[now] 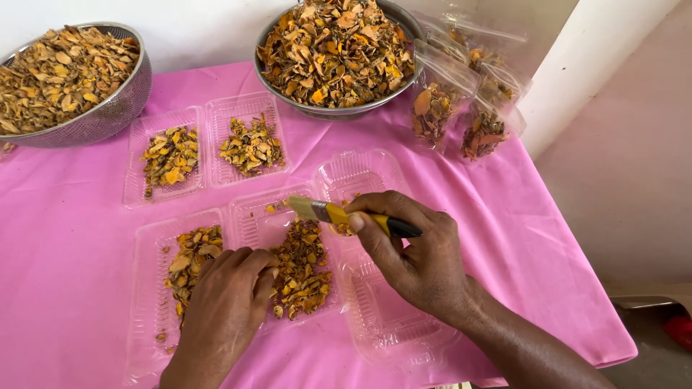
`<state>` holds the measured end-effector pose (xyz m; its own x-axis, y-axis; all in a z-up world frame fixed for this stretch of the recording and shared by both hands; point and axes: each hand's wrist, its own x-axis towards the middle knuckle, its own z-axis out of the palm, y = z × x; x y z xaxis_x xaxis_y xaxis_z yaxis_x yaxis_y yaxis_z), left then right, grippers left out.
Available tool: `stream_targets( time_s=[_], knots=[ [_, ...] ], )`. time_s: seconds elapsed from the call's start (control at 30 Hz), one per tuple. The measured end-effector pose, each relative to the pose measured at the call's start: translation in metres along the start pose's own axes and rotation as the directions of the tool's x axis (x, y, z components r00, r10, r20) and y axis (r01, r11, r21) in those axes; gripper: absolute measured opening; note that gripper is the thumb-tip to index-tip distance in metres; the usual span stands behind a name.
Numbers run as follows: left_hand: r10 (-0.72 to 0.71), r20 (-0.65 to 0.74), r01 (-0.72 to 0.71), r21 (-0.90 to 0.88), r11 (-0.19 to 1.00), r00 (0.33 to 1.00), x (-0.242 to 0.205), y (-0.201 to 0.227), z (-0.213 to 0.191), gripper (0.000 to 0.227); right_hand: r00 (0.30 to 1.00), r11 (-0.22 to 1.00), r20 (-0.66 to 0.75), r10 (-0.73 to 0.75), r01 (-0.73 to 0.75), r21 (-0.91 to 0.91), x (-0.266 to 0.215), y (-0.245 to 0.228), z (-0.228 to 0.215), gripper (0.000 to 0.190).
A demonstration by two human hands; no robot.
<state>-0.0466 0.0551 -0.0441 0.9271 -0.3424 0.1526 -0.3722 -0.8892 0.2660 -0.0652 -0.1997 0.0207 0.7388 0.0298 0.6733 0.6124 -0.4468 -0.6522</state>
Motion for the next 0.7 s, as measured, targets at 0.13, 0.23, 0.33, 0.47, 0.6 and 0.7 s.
stream_targets(
  time_s=[0.13,0.23,0.33,0.47,0.6,0.7],
  knots=[
    [0.033,-0.079,-0.038,-0.052,0.998,0.996,-0.001,0.002,-0.003,0.019,0.999,0.999,0.053,-0.011,0.008,0.053,-0.002,0.002,0.002,0.021],
    [0.083,-0.104,-0.078,0.050,0.996,0.991,-0.007,0.009,-0.005,0.024,0.998,0.998,0.054,-0.033,0.030,0.049,-0.002,0.002,0.001,0.019],
    [0.059,-0.037,-0.050,0.191,0.980,0.998,-0.012,0.014,0.004,0.022,0.998,0.998,0.052,-0.046,0.043,0.050,-0.001,0.001,0.000,0.019],
    [0.087,-0.027,-0.077,0.262,0.962,0.996,-0.014,0.012,0.017,0.023,0.995,0.995,0.046,-0.086,0.084,0.063,-0.001,0.003,0.001,0.017],
    [0.045,-0.047,-0.042,0.072,0.997,0.998,-0.010,0.016,0.008,0.006,0.994,0.995,0.065,-0.087,0.084,0.050,0.000,0.003,0.001,0.019],
    [-0.017,-0.102,0.005,-0.121,0.993,0.995,-0.009,0.009,0.008,0.012,0.991,0.994,0.125,-0.050,0.037,0.103,0.000,0.002,0.000,0.023]
  ],
)
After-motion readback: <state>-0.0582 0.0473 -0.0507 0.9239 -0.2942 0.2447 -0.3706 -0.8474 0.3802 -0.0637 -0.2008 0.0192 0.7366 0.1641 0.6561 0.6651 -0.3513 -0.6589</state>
